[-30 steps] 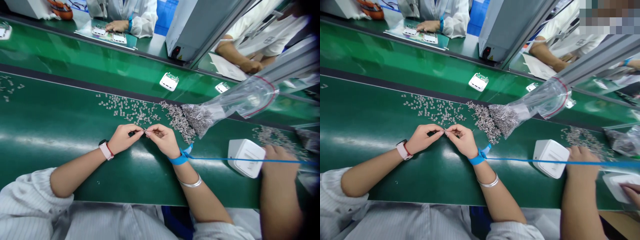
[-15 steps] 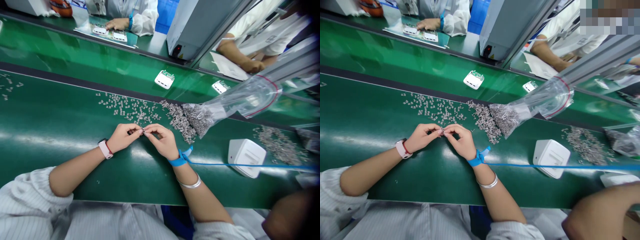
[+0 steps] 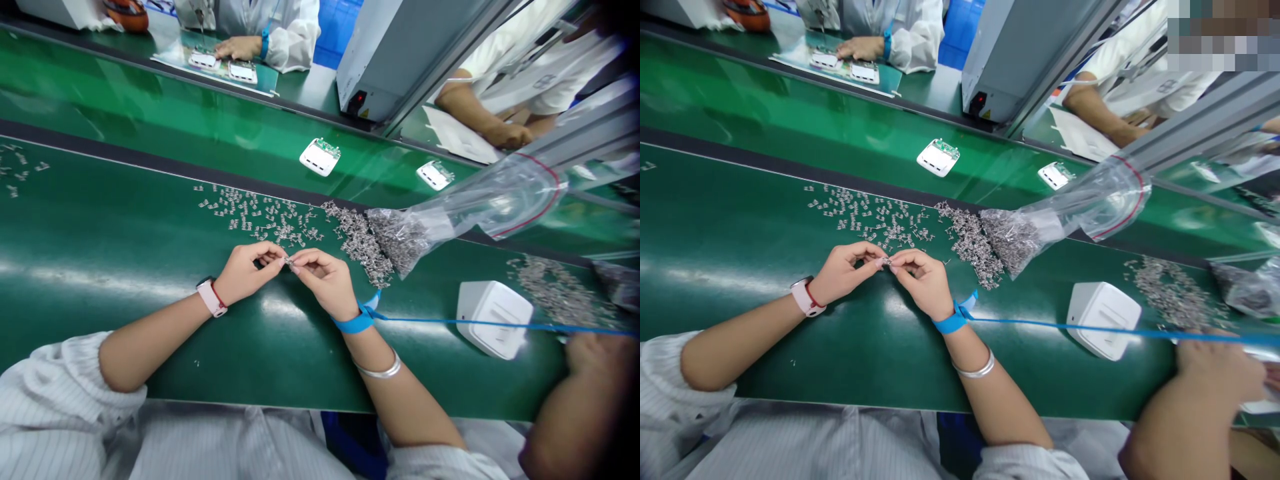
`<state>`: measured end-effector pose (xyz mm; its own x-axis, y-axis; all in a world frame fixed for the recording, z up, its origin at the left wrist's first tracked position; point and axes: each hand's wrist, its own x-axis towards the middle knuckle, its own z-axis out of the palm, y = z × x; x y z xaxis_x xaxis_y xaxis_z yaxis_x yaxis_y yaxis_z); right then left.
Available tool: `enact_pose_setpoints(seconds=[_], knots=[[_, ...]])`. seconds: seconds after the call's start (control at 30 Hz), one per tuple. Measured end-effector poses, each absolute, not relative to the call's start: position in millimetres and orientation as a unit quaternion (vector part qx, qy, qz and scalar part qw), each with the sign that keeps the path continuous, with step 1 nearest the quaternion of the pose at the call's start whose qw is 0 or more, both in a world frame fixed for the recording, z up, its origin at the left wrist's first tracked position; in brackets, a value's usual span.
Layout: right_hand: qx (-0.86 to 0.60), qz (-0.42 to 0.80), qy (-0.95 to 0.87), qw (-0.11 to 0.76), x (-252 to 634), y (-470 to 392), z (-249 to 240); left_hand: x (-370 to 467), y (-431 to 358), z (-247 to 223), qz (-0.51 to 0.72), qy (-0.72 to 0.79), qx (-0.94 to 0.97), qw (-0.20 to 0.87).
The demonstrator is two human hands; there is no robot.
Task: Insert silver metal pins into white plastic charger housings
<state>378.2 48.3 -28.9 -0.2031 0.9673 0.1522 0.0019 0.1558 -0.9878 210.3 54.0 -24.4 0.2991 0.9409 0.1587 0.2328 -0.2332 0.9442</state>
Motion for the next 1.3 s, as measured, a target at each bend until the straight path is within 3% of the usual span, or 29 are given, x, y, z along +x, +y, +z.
enact_pose_setpoints(seconds=[0.43, 0.9, 1.03, 1.3], knots=[[-0.429, 0.522, -0.557, 0.483, 371.3, 47.2, -32.4, 211.2, 55.3, -28.8, 0.346, 0.451, 0.708, 0.419], [-0.435, 0.592, -0.479, 0.482, 376.5, 50.0, -37.0, 211.3, 53.1, -25.6, 0.375, 0.433, 0.746, 0.339], [-0.423, 0.517, -0.554, 0.497, 374.6, 47.2, -31.5, 211.0, 54.0, -25.9, 0.361, 0.439, 0.741, 0.357], [-0.361, 0.206, -0.784, 0.462, 373.1, 39.3, -24.6, 208.9, 54.7, -27.3, 0.345, 0.435, 0.719, 0.417]])
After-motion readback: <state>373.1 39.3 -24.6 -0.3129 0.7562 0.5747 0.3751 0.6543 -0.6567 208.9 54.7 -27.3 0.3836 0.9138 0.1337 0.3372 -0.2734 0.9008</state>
